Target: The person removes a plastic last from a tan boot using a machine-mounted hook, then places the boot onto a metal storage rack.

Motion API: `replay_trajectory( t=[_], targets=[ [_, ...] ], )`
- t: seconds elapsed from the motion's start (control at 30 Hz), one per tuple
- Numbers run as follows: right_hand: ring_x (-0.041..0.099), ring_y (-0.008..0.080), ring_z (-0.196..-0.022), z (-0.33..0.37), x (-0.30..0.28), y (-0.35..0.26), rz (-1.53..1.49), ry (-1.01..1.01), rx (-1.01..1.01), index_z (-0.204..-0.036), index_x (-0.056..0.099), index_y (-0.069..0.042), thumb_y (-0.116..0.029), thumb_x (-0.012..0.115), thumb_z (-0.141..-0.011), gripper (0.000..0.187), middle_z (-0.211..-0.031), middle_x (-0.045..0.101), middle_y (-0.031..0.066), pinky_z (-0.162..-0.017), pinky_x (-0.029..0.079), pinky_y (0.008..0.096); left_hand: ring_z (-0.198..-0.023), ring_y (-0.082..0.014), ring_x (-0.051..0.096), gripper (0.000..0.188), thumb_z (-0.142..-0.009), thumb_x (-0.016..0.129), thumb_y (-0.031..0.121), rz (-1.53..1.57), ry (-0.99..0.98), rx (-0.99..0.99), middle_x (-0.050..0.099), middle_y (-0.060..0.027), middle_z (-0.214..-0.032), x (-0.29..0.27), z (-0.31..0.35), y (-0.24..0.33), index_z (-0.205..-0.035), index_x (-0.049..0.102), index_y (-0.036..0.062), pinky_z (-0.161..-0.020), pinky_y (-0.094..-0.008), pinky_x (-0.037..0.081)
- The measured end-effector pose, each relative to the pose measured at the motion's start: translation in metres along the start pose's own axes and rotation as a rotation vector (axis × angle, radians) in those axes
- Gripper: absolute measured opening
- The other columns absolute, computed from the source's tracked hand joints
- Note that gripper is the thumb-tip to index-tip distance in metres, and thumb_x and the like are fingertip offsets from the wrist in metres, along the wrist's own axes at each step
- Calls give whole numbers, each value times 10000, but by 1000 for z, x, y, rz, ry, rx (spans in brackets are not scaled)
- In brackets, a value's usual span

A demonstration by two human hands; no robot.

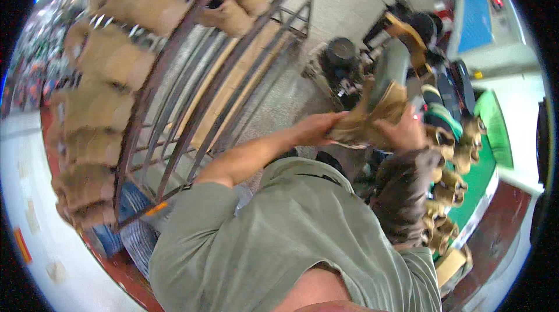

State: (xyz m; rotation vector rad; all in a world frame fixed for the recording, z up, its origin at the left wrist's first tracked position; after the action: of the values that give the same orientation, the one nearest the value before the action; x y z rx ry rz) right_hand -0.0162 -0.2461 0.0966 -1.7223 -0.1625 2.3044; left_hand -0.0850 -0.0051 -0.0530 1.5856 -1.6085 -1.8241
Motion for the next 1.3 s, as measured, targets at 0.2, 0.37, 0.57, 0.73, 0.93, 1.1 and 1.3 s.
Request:
replay_trajectory(
  t=[0.2,0.37,0.57,0.73,0.93,1.1,1.3],
  targets=[
    [676,207,-966,91,228,115,-1413,-246,334,-1143,628,-12,-46,823,-755,436,-1069,713,93,-887,557,381,-1285,-368,487,921,-838,743,148,-320,-800,-238,473,-200,-1425,16,13,-11,-1560,173,95,-1044,-474,421],
    [665,182,-1010,96,243,127,-1264,-184,241,-1201,590,-5,-67,841,-739,530,-1128,699,85,-924,529,339,-1213,-318,574,778,-896,642,556,1864,-104,-487,575,-196,-1316,6,-110,42,-1414,423,17,-1066,-454,466],
    [644,202,-1051,70,224,135,-1422,-180,-31,-1257,513,0,3,778,-778,548,-1151,663,90,-934,519,349,-840,-206,704,397,-828,753,235,1433,246,-519,709,-89,-995,30,-155,74,-1144,641,20,-770,-378,599],
    [641,211,-1059,23,149,54,-1629,-363,-211,-1322,523,2,-103,713,-863,507,-1184,656,114,-923,529,377,-1155,-214,582,727,-798,778,212,1359,208,-294,602,-109,-1274,-20,-81,118,-1409,440,9,-1004,-388,467],
    [642,210,-1040,-32,144,-116,-1697,-692,-629,-1236,565,-9,-92,692,-888,379,-1151,665,99,-915,525,367,-1422,-248,317,1055,-728,861,214,784,527,-465,351,-133,-1543,-70,129,167,-1545,224,9,-1187,-398,213],
    [635,190,-1024,-52,180,-308,-1623,-435,-709,-1268,524,-68,-31,771,-832,502,-1144,660,83,-914,517,351,-1297,-338,495,943,-611,774,140,840,1545,-548,518,-164,-1400,-25,315,237,-1465,401,-4,-1104,-451,380],
    [552,353,-1132,-82,234,-410,-947,327,-891,-1346,441,-77,-151,763,-784,651,-1230,536,171,-927,478,454,-1394,-328,352,623,-963,500,399,559,2590,60,404,-185,-1490,-87,380,271,-1438,421,4,-1193,-490,230]
  ],
)
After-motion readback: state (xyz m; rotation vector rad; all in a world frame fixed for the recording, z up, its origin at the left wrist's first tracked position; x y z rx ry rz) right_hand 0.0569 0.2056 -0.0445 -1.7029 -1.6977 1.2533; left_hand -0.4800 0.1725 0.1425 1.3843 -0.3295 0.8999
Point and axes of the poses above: each hand's wrist, its own z-axis away from the middle knuckle, its own x-axis out of the palm, y = z × x, the point moved 1 cm from there along -z, towards the middle knuckle
